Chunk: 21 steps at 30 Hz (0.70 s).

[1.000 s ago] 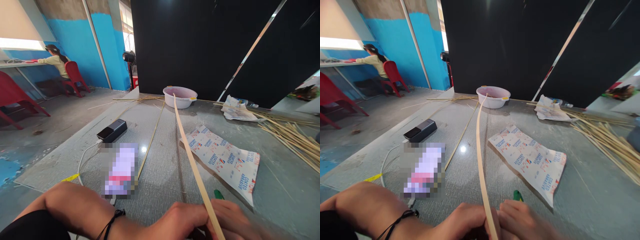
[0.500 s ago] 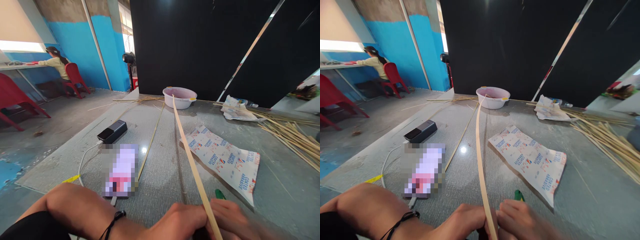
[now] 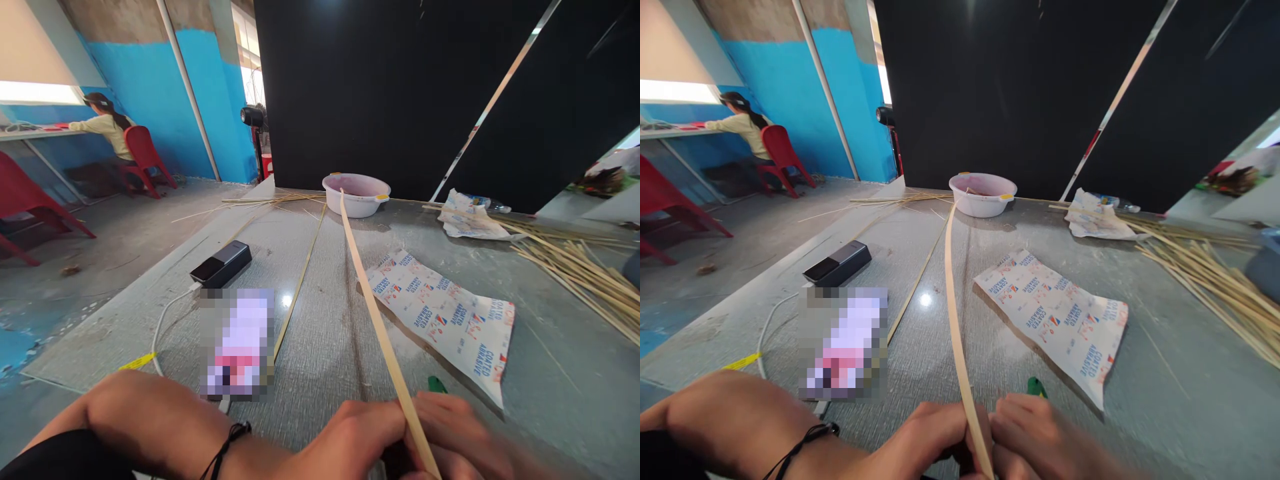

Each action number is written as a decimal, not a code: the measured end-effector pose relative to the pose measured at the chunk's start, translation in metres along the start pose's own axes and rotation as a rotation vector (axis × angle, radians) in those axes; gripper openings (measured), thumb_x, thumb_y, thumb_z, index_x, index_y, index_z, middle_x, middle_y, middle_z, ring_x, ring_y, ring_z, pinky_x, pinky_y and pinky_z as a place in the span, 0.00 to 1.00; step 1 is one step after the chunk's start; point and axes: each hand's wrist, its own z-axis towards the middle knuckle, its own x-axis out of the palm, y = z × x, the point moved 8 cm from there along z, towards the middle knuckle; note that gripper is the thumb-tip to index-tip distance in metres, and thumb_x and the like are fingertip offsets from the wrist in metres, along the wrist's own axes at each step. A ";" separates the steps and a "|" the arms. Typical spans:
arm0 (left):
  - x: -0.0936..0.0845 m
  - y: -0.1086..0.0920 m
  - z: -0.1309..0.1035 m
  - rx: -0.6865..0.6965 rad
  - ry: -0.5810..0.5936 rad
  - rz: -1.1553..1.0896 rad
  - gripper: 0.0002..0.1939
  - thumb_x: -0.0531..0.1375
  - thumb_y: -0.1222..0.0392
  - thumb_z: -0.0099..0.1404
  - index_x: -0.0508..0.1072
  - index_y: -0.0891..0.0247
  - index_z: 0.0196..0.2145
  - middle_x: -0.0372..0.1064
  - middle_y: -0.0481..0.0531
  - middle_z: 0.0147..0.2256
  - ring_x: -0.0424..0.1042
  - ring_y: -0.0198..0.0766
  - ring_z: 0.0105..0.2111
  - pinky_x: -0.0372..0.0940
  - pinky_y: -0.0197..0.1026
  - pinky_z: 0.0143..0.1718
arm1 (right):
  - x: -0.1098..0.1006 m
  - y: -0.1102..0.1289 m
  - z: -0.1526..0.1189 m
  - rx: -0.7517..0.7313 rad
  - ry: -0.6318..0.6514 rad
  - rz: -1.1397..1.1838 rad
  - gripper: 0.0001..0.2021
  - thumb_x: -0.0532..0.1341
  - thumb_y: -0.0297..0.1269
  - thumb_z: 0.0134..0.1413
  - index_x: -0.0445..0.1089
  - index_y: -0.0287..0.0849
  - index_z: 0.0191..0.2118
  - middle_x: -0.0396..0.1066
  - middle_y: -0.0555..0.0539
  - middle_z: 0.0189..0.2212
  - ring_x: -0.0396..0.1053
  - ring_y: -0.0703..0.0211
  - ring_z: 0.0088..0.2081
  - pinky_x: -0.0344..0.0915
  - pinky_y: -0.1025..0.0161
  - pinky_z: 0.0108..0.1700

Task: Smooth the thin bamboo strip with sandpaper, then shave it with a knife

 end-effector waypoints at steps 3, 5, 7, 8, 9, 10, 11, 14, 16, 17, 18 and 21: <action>-0.003 -0.010 0.004 0.031 -0.022 -0.040 0.08 0.56 0.56 0.77 0.69 0.62 0.41 0.62 0.47 0.32 0.65 0.29 0.31 0.64 0.29 0.34 | -0.016 0.008 0.011 0.027 0.000 -0.008 0.31 0.38 0.51 0.82 0.71 0.46 0.34 0.69 0.47 0.28 0.70 0.53 0.28 0.74 0.58 0.34; -0.005 -0.014 0.005 0.004 -0.024 -0.054 0.06 0.56 0.58 0.77 0.67 0.62 0.40 0.64 0.48 0.34 0.67 0.30 0.33 0.65 0.30 0.37 | -0.022 0.011 0.015 0.048 0.027 -0.019 0.30 0.40 0.50 0.82 0.72 0.46 0.34 0.69 0.48 0.28 0.70 0.54 0.28 0.74 0.59 0.34; -0.006 -0.016 0.004 -0.043 -0.016 -0.084 0.08 0.57 0.56 0.77 0.65 0.61 0.40 0.64 0.49 0.35 0.68 0.31 0.35 0.66 0.32 0.39 | -0.026 0.011 0.016 0.065 0.061 -0.038 0.27 0.43 0.48 0.82 0.72 0.46 0.34 0.68 0.48 0.28 0.70 0.55 0.28 0.74 0.60 0.35; -0.006 -0.015 0.003 -0.079 -0.011 -0.108 0.09 0.57 0.53 0.78 0.65 0.61 0.41 0.64 0.49 0.36 0.68 0.32 0.36 0.67 0.33 0.40 | -0.027 0.012 0.016 0.065 0.077 -0.049 0.26 0.45 0.47 0.82 0.73 0.46 0.35 0.69 0.49 0.28 0.70 0.55 0.29 0.74 0.60 0.36; -0.006 -0.014 0.002 -0.119 -0.003 -0.141 0.11 0.57 0.51 0.78 0.65 0.60 0.41 0.65 0.49 0.36 0.69 0.33 0.36 0.67 0.34 0.40 | -0.028 0.011 0.017 0.068 0.092 -0.061 0.24 0.47 0.46 0.81 0.74 0.46 0.35 0.70 0.48 0.29 0.71 0.55 0.30 0.74 0.60 0.36; -0.006 -0.011 0.000 -0.169 0.001 -0.177 0.13 0.57 0.48 0.78 0.64 0.60 0.40 0.65 0.49 0.35 0.68 0.33 0.35 0.67 0.34 0.39 | -0.029 0.012 0.017 0.065 0.096 -0.069 0.23 0.48 0.45 0.81 0.74 0.46 0.36 0.70 0.48 0.29 0.71 0.55 0.30 0.74 0.60 0.37; -0.006 -0.008 -0.002 -0.225 0.003 -0.216 0.16 0.58 0.45 0.78 0.64 0.60 0.40 0.64 0.48 0.34 0.68 0.33 0.34 0.66 0.34 0.37 | -0.030 0.012 0.018 0.058 0.090 -0.072 0.23 0.48 0.44 0.81 0.74 0.45 0.36 0.70 0.48 0.29 0.71 0.55 0.30 0.74 0.60 0.37; -0.003 0.005 -0.007 -0.364 -0.012 -0.348 0.23 0.61 0.37 0.75 0.64 0.60 0.38 0.64 0.46 0.31 0.65 0.31 0.30 0.61 0.32 0.30 | -0.034 0.015 0.020 0.031 0.071 -0.073 0.23 0.48 0.43 0.81 0.73 0.45 0.35 0.70 0.49 0.28 0.71 0.56 0.29 0.73 0.61 0.36; -0.002 0.010 -0.007 -0.393 -0.029 -0.396 0.25 0.63 0.34 0.73 0.65 0.60 0.37 0.64 0.46 0.30 0.65 0.30 0.29 0.59 0.33 0.30 | -0.034 0.015 0.021 0.035 0.080 -0.089 0.23 0.49 0.42 0.81 0.73 0.45 0.35 0.70 0.49 0.28 0.71 0.56 0.29 0.74 0.61 0.36; -0.002 0.010 -0.006 -0.388 -0.031 -0.402 0.26 0.63 0.33 0.72 0.65 0.60 0.37 0.64 0.46 0.30 0.65 0.30 0.29 0.59 0.33 0.30 | -0.033 0.015 0.021 0.039 0.088 -0.097 0.22 0.49 0.43 0.81 0.73 0.45 0.35 0.70 0.49 0.28 0.71 0.56 0.29 0.74 0.61 0.37; -0.002 0.010 -0.005 -0.373 -0.029 -0.398 0.26 0.63 0.33 0.72 0.65 0.60 0.37 0.64 0.45 0.30 0.65 0.30 0.29 0.59 0.33 0.30 | -0.032 0.015 0.021 0.044 0.087 -0.103 0.23 0.48 0.43 0.82 0.73 0.45 0.35 0.69 0.49 0.27 0.72 0.56 0.29 0.75 0.61 0.37; -0.002 0.004 -0.001 -0.303 -0.019 -0.342 0.25 0.61 0.34 0.74 0.65 0.60 0.37 0.62 0.45 0.30 0.63 0.28 0.29 0.59 0.32 0.31 | -0.034 0.015 0.021 0.057 0.047 -0.111 0.26 0.45 0.47 0.82 0.73 0.46 0.35 0.68 0.50 0.26 0.71 0.56 0.27 0.75 0.61 0.35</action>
